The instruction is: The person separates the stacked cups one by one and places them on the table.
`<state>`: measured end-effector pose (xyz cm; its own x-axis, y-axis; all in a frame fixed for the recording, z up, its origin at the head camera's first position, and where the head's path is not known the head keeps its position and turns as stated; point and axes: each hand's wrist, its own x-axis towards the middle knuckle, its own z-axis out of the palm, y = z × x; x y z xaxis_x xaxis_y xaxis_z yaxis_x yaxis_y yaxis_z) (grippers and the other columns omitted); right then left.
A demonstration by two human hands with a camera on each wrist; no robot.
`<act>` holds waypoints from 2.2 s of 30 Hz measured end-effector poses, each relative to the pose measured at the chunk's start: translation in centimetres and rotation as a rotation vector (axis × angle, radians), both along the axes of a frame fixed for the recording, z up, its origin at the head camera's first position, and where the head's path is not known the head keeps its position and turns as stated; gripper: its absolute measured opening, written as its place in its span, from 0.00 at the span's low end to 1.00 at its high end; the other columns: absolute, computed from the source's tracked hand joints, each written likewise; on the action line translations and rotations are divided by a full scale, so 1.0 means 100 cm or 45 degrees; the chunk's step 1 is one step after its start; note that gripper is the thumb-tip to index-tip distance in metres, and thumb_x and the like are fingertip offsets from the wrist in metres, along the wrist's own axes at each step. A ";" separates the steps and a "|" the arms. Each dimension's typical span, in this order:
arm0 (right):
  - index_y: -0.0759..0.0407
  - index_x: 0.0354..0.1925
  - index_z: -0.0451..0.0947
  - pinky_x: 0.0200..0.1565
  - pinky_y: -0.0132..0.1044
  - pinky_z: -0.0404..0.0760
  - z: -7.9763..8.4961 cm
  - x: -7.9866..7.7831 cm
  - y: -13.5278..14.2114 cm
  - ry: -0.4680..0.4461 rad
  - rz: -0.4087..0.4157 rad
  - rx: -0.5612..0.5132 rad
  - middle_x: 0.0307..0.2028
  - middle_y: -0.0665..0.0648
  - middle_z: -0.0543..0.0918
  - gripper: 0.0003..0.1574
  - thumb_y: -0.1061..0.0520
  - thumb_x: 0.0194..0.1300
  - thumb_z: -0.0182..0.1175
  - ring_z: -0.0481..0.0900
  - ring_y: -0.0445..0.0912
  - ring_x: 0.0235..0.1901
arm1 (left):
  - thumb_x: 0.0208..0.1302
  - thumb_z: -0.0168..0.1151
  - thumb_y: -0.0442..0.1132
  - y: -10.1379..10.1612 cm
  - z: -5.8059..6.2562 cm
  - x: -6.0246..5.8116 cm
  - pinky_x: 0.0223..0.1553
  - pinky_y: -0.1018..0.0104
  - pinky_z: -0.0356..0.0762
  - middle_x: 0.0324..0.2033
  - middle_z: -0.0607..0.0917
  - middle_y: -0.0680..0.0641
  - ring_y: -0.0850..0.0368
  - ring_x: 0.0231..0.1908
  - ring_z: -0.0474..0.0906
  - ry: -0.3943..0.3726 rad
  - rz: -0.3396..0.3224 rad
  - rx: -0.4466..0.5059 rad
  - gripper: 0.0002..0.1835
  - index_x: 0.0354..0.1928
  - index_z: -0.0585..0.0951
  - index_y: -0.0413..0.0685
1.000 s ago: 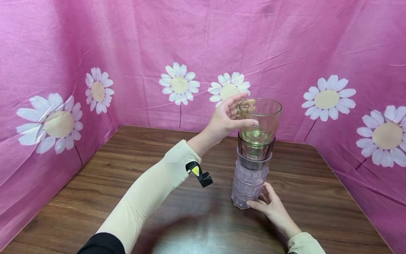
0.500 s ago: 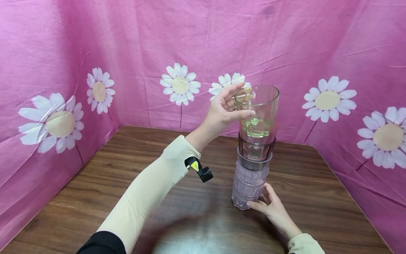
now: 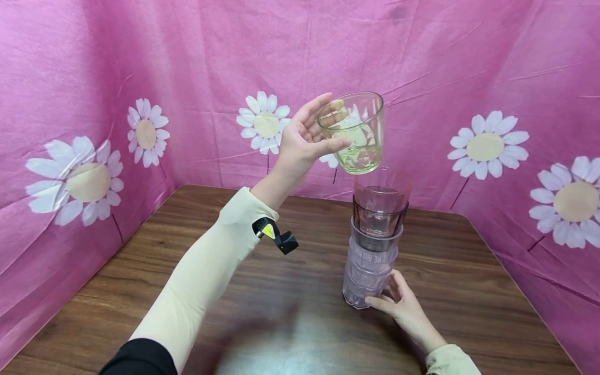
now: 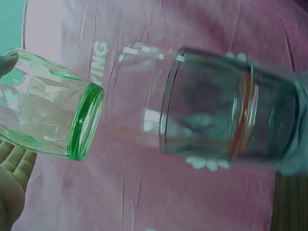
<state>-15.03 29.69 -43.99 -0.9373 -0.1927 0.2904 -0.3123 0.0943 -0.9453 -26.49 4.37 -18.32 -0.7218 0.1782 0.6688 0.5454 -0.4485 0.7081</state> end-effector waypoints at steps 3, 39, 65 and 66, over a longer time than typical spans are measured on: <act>0.46 0.69 0.63 0.51 0.23 0.76 0.000 0.000 0.000 0.010 0.011 -0.005 0.58 0.35 0.76 0.48 0.79 0.59 0.60 0.69 0.26 0.58 | 0.47 0.71 0.16 -0.012 -0.005 -0.007 0.59 0.67 0.76 0.59 0.80 0.43 0.61 0.54 0.79 0.017 0.050 -0.012 0.43 0.68 0.67 0.34; 0.46 0.69 0.62 0.52 0.24 0.77 -0.001 0.000 0.002 0.029 0.050 -0.021 0.59 0.37 0.77 0.47 0.79 0.59 0.59 0.71 0.28 0.59 | 0.40 0.79 0.21 -0.175 -0.160 -0.058 0.54 0.68 0.76 0.61 0.78 0.39 0.46 0.60 0.75 -0.386 0.696 -0.228 0.46 0.67 0.70 0.37; 0.47 0.70 0.62 0.52 0.24 0.76 -0.003 0.000 0.002 0.017 0.030 -0.025 0.59 0.36 0.76 0.47 0.78 0.59 0.60 0.70 0.27 0.59 | 0.44 0.77 0.22 -0.232 -0.237 -0.057 0.69 0.59 0.64 0.65 0.73 0.37 0.44 0.65 0.68 -0.685 0.879 -0.313 0.44 0.66 0.68 0.34; 0.46 0.70 0.62 0.52 0.24 0.76 -0.003 0.000 0.002 0.013 0.026 -0.025 0.59 0.36 0.76 0.47 0.79 0.59 0.60 0.70 0.27 0.59 | 0.44 0.77 0.22 -0.233 -0.238 -0.057 0.69 0.59 0.64 0.65 0.73 0.38 0.44 0.64 0.68 -0.697 0.884 -0.309 0.44 0.66 0.67 0.34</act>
